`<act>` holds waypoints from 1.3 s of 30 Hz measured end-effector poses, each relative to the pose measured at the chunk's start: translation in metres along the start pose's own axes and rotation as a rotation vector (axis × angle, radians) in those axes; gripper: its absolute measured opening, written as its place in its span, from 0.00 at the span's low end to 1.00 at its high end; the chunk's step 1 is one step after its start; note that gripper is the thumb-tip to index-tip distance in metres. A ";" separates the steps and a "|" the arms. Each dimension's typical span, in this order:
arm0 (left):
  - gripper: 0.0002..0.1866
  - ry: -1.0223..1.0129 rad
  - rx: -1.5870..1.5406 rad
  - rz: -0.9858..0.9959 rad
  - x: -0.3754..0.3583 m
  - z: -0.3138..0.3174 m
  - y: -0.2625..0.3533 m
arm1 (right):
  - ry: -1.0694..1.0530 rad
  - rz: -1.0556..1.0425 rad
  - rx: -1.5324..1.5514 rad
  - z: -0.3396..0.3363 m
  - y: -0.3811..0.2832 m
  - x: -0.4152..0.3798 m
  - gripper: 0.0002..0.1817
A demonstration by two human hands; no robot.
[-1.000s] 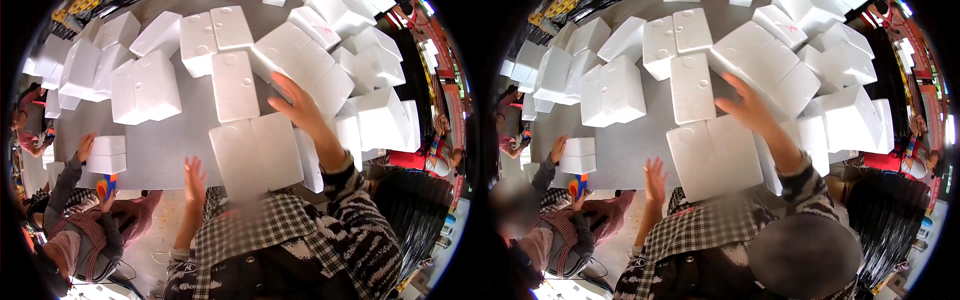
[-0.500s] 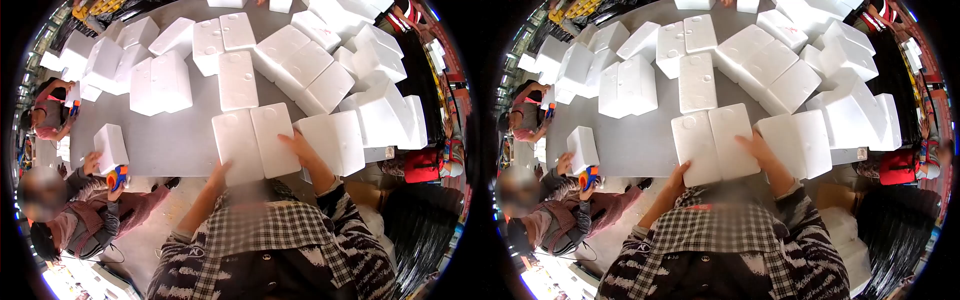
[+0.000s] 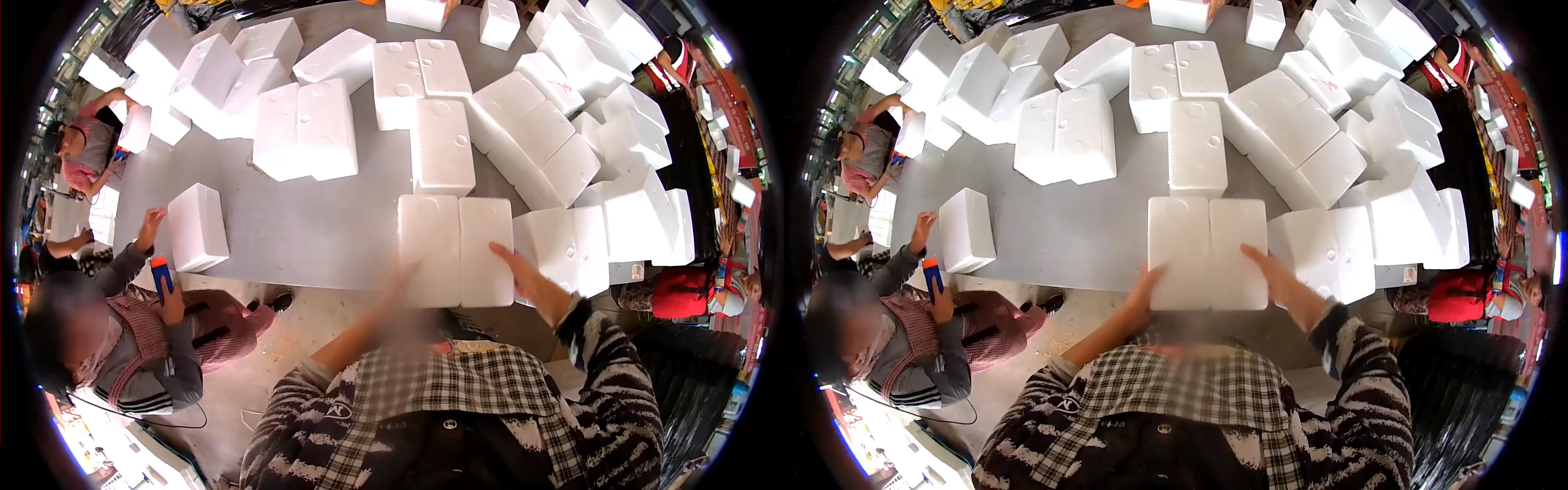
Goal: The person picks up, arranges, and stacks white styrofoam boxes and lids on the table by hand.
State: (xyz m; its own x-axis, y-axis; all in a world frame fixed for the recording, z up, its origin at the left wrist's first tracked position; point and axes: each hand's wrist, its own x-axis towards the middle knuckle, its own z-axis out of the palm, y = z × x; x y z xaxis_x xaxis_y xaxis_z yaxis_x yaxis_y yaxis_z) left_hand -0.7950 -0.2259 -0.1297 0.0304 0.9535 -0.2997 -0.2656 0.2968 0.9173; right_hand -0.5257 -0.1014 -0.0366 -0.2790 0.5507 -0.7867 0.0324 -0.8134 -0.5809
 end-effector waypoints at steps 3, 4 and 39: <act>0.36 0.116 -0.306 -0.314 -0.023 -0.011 0.064 | -0.004 -0.048 0.024 0.036 0.037 -0.008 0.33; 0.37 0.115 -0.313 -0.312 -0.031 -0.031 0.055 | -0.067 -0.086 0.024 0.049 0.044 -0.005 0.33; 0.26 0.213 0.092 0.142 -0.006 0.060 -0.011 | 0.885 -0.515 -0.596 -0.327 0.007 -0.066 0.29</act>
State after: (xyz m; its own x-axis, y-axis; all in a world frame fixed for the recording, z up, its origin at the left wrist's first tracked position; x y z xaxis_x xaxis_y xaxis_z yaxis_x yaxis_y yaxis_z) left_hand -0.7346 -0.2316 -0.1225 -0.2070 0.9565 -0.2058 -0.1638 0.1735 0.9711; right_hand -0.1935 -0.0824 -0.0567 0.3634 0.9166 -0.1669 0.6177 -0.3712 -0.6933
